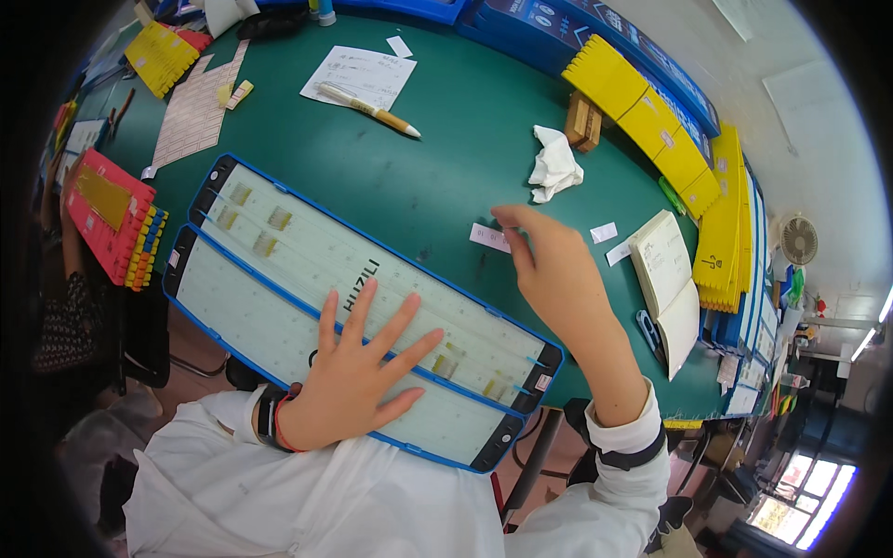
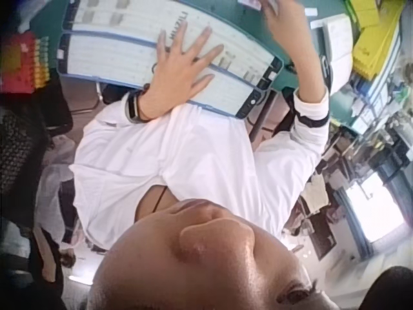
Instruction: Cutting individual electronic components from a template using a pair of snips.
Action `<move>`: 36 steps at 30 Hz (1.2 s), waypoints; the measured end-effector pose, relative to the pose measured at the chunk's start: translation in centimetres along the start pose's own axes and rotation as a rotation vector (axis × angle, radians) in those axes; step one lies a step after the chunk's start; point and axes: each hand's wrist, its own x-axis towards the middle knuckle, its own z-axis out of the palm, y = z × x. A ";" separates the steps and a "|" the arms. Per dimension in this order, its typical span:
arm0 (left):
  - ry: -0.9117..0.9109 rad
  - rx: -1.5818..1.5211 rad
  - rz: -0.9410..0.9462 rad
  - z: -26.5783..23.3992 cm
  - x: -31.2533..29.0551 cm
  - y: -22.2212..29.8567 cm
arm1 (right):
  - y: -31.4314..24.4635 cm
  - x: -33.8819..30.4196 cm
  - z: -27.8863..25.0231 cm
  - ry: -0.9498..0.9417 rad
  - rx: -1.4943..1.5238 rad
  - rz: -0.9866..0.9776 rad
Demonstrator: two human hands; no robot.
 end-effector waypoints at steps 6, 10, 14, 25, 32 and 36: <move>0.007 0.032 0.007 -0.2 0.3 -0.2 | -0.1 2.0 0.4 0.130 0.104 0.036; 0.022 0.040 -0.014 -0.3 0.6 -1.0 | 0.8 2.5 1.2 0.062 0.093 0.044; 0.068 0.014 0.052 -0.1 1.9 -1.2 | 0.9 0.4 1.3 0.126 -0.077 0.041; 0.022 0.034 0.012 -0.6 1.2 0.1 | -3.2 -7.3 -1.3 0.315 -0.179 0.167; 0.038 -0.142 -0.002 -1.1 2.5 3.2 | -3.9 -9.9 1.3 0.153 -0.084 0.252; -0.048 -0.062 -0.070 0.2 3.4 4.5 | -3.3 -10.6 2.3 0.089 -0.112 0.267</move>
